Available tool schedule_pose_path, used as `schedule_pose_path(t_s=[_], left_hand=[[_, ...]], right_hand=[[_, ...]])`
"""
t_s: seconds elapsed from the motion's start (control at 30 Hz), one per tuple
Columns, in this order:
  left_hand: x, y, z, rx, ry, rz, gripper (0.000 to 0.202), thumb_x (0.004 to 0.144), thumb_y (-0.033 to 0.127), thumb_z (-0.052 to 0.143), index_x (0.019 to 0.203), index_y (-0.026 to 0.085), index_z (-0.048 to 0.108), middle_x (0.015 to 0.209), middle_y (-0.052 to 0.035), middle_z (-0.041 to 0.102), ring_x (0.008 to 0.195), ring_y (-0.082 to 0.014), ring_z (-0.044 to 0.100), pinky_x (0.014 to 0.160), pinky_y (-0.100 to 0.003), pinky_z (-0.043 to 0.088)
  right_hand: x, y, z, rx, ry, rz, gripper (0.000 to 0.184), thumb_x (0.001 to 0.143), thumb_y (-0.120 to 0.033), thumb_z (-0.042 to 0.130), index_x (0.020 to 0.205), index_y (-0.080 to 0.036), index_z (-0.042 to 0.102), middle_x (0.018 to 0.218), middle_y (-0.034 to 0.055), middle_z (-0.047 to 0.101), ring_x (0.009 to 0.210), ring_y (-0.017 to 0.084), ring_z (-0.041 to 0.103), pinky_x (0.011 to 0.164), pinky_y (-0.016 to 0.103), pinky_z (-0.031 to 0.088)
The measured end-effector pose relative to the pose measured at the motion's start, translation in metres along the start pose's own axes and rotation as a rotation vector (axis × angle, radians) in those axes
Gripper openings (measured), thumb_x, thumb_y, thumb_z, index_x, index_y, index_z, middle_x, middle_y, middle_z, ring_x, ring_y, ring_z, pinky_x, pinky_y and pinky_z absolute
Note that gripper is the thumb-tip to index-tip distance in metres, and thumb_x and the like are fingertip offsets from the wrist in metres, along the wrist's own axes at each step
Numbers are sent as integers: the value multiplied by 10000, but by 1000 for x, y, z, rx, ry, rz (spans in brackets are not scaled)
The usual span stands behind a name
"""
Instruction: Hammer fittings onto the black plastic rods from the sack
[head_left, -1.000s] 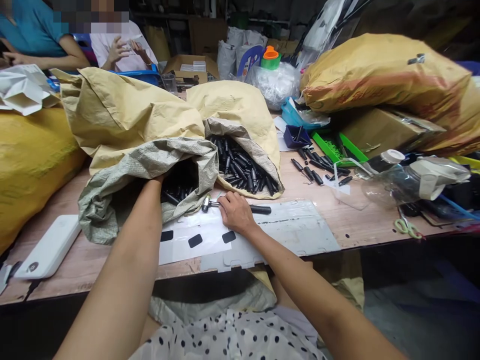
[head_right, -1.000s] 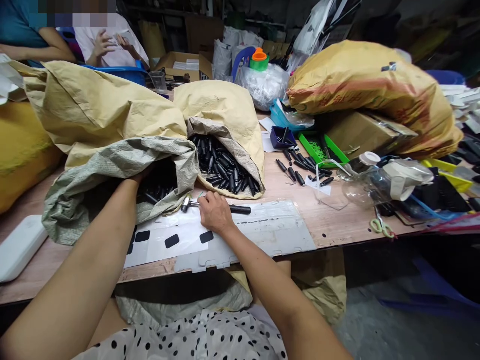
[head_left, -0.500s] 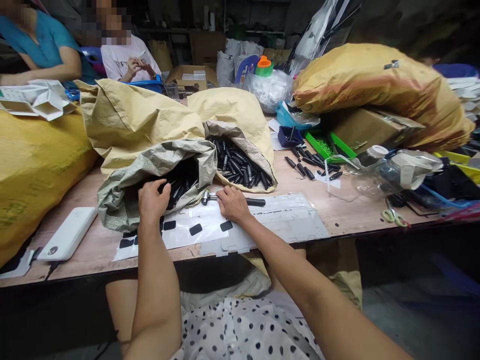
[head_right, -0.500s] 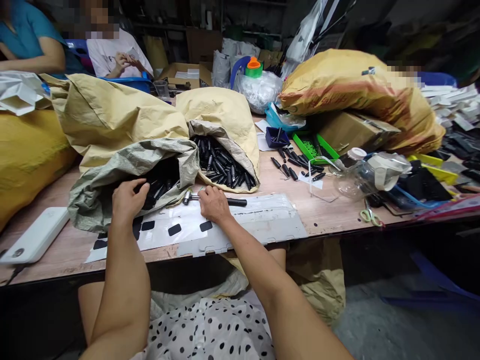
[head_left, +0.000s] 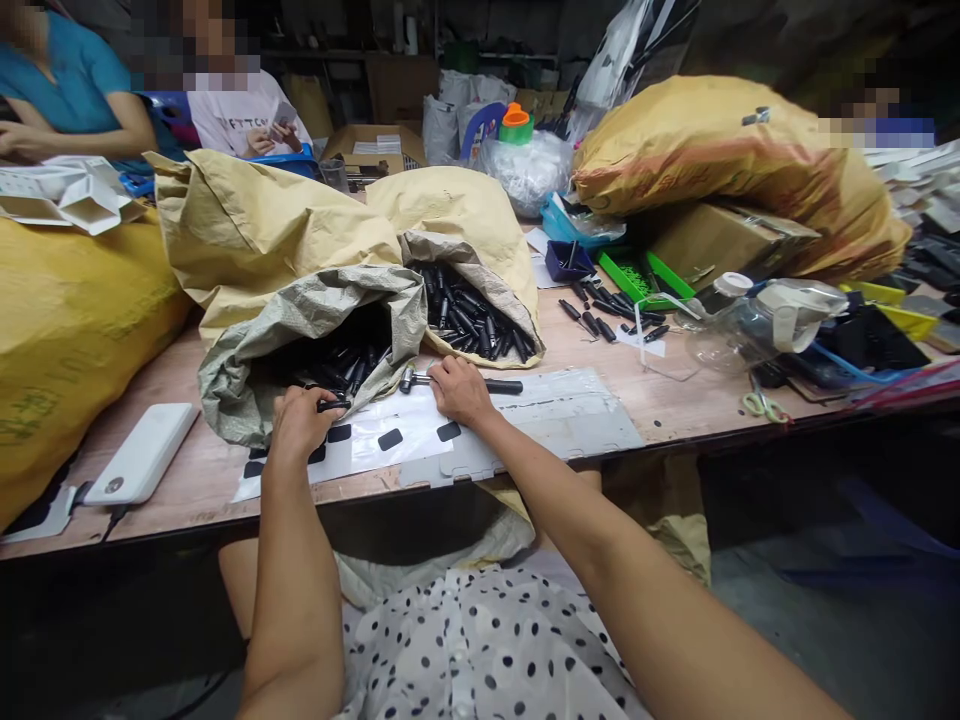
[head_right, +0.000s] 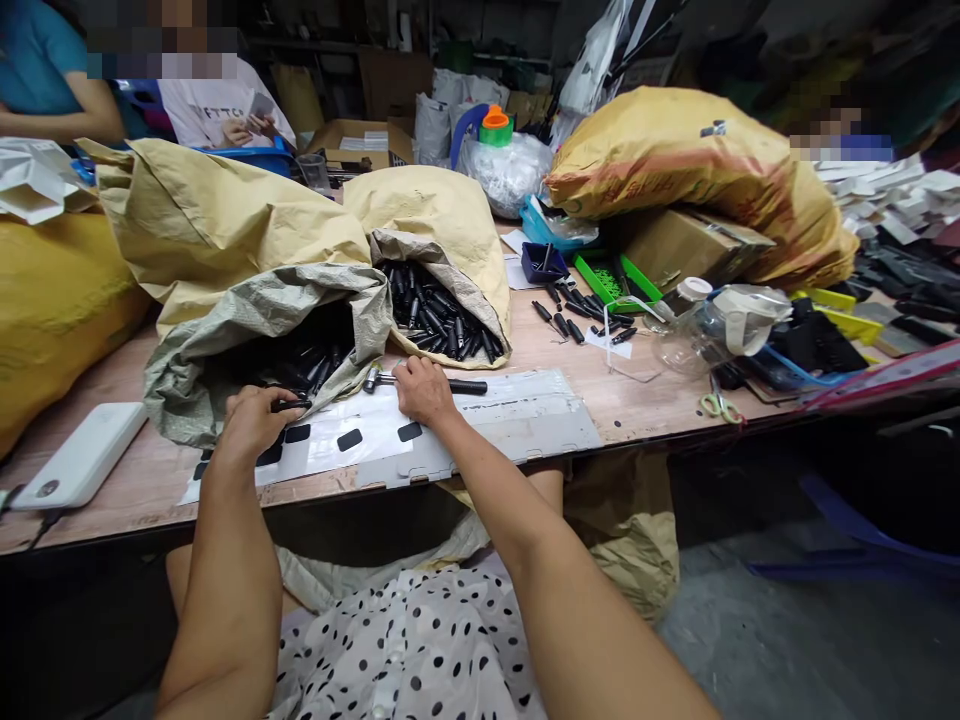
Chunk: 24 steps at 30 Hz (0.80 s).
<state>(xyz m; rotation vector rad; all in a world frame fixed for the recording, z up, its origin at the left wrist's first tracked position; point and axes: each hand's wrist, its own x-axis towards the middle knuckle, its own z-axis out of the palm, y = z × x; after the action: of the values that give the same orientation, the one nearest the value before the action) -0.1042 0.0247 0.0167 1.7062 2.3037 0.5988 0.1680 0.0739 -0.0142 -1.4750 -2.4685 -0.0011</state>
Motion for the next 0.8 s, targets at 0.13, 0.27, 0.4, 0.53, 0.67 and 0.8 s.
schedule_pose_path(t_s=[0.13,0.27,0.4,0.53,0.67,0.8], left_hand=[[-17,12,0,-63,159,178,69,845,317,700,893,273,720,986,-63,706,1087,-332,585,990,-477,477],[-45,44,27,-208,59,473,101,902,326,667,950,259,724,964,-44,729,974,-272,605,942,-418,489],[-62,63,64,-209,-71,520,107,897,287,678,976,267,748,956,-45,727,940,-264,605,887,-404,488],[-59,55,75,-270,-94,490,185,858,277,712,1039,264,747,963,-43,708,943,-265,596,894,-411,493],[-53,48,70,-356,-151,474,151,823,271,731,974,260,741,957,-33,704,976,-266,592,914,-413,499],[-51,51,69,-398,-188,448,119,814,270,732,930,265,760,932,-25,701,971,-257,590,922,-410,498]], right_hand=[[0,2,4,7,28,-5,219,1005,-238,528,1150,-210,690,1084,114,626,995,264,486,832,353,358],[1,4,6,11,35,-7,216,1011,-246,534,1142,-209,701,1091,114,632,1009,262,496,838,350,370],[2,6,2,21,-1,-10,228,1020,-249,537,1148,-215,723,1078,107,648,1012,251,522,835,340,396],[-11,13,-8,74,20,5,231,1015,-234,550,1146,-233,740,1049,91,659,1007,237,558,848,329,440],[-43,18,-18,192,165,80,291,1031,-242,507,1232,-263,716,1041,78,663,1015,231,594,882,320,493],[-75,17,-26,315,175,85,299,1042,-274,494,1240,-276,718,977,53,665,958,204,629,863,286,527]])
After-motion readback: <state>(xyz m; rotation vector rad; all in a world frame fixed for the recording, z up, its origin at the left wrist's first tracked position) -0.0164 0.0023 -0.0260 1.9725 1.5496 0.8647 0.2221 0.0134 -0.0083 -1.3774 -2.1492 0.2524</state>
